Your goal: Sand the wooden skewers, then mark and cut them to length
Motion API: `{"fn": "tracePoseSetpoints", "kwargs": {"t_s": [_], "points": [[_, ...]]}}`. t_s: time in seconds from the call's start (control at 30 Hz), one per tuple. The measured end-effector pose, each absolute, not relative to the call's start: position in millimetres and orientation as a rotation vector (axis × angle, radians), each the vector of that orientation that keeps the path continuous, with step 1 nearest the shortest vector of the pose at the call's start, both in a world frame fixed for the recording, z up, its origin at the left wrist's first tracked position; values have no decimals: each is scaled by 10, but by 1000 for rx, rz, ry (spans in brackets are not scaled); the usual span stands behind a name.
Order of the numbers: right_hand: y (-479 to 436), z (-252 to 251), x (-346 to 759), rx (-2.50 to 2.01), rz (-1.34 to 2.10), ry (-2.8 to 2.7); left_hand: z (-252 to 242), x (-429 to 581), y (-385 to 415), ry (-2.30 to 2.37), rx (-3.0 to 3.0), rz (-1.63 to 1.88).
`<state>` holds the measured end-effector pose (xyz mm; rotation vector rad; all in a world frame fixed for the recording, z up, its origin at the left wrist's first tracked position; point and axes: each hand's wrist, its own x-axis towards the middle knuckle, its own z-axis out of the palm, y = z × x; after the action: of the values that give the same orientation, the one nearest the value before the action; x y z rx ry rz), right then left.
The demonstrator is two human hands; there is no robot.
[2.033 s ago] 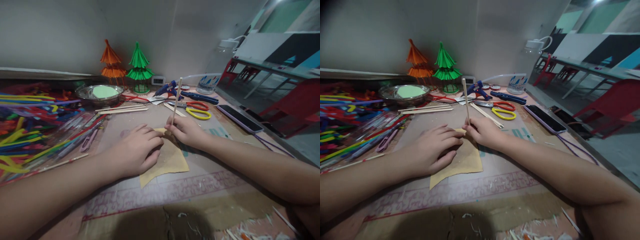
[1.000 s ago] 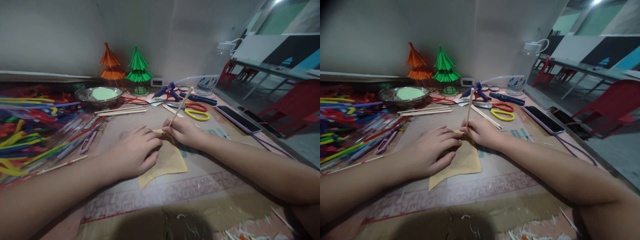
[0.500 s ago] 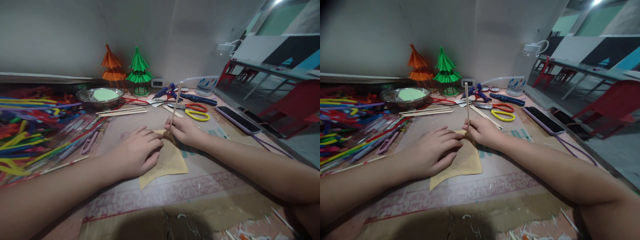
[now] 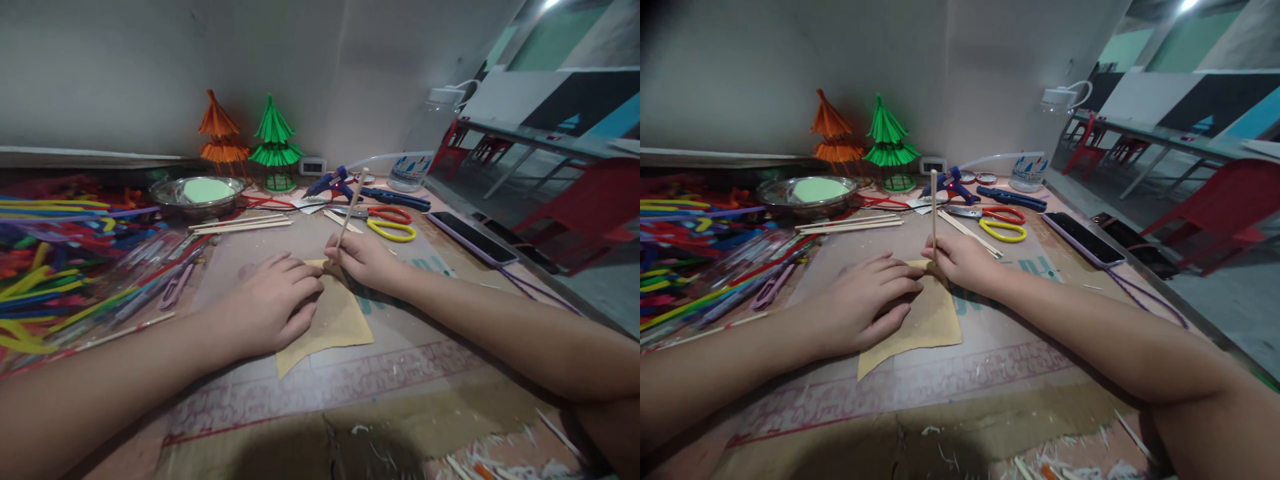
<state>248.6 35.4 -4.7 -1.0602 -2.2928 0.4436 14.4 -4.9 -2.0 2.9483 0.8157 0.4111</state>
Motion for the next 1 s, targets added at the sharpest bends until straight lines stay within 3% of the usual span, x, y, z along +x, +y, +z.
{"fn": "tracePoseSetpoints", "kwargs": {"t_s": [0.63, 0.87, 1.0], "points": [[319, -50, 2462, -1042, 543, -2270, -4, 151, -59, 828, 2955, 391], [300, 230, 2881, -954, 1111, -2058, -4, 8, 137, 1008, 2948, 360], [-75, 379, 3158, -985, 1356, -2294, -7, -25, 221, 1037, 2948, 363]]}}
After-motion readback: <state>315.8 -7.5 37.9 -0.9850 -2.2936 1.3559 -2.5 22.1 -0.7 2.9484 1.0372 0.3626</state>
